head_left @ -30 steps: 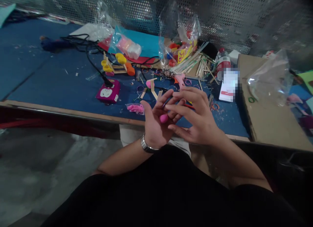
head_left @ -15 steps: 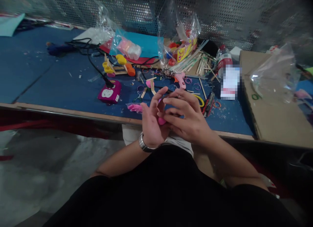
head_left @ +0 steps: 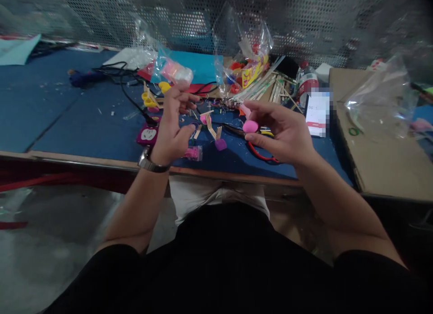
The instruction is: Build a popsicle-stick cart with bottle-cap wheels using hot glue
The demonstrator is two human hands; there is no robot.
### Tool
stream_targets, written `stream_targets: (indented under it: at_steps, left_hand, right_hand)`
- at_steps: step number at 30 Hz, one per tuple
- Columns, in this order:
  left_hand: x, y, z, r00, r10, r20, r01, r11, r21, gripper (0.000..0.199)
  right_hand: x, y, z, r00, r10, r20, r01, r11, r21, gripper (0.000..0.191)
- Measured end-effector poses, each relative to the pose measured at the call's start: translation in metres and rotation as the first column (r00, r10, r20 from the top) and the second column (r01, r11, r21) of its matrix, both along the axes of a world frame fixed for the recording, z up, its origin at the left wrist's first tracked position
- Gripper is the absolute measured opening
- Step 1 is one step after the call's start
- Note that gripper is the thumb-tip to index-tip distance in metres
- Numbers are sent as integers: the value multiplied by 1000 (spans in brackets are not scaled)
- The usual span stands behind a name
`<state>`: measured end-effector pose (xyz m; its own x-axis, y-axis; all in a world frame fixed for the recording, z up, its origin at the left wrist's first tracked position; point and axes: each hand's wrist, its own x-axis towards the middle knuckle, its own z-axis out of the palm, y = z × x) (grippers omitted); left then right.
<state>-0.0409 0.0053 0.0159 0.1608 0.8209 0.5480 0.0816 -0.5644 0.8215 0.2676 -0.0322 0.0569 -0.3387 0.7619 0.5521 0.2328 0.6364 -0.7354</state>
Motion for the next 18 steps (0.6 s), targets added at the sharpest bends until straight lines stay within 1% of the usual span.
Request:
stream_targets:
  at_steps: [1,2,4,7,10,14,18]
  left_hand:
    - [-6,8,1,996,-4,-91,3,1000,-12,87]
    - [-10,15,3,988,-24,-153,16,999,-52,86]
    - [-10,23,7,976,-63,-207,37,991,-127,89]
    - [-5,34,11,954,-151,-258,97,973,-211,98]
    - [-5,46,8,934,-202,-296,129,960,-247,99]
    - [-13,60,2,911,-220,-350,147,964,-223,106]
    - [-18,67,-3,925,-193,-327,114,963,-244,102]
  right_hand:
    - [1,9,2,999,11,31,-11,1000,6,51]
    - [2,17,3,998,22,60,-23,1000,12,45]
    - [2,31,3,994,45,101,-46,999,5,41]
    - [2,45,-5,992,68,103,-63,997,-47,48]
    - [2,52,-18,996,70,60,-64,993,-99,56]
    - [2,58,-35,998,55,-28,-58,990,-131,66]
    - [-1,62,-45,993,58,-104,-74,986,-147,71]
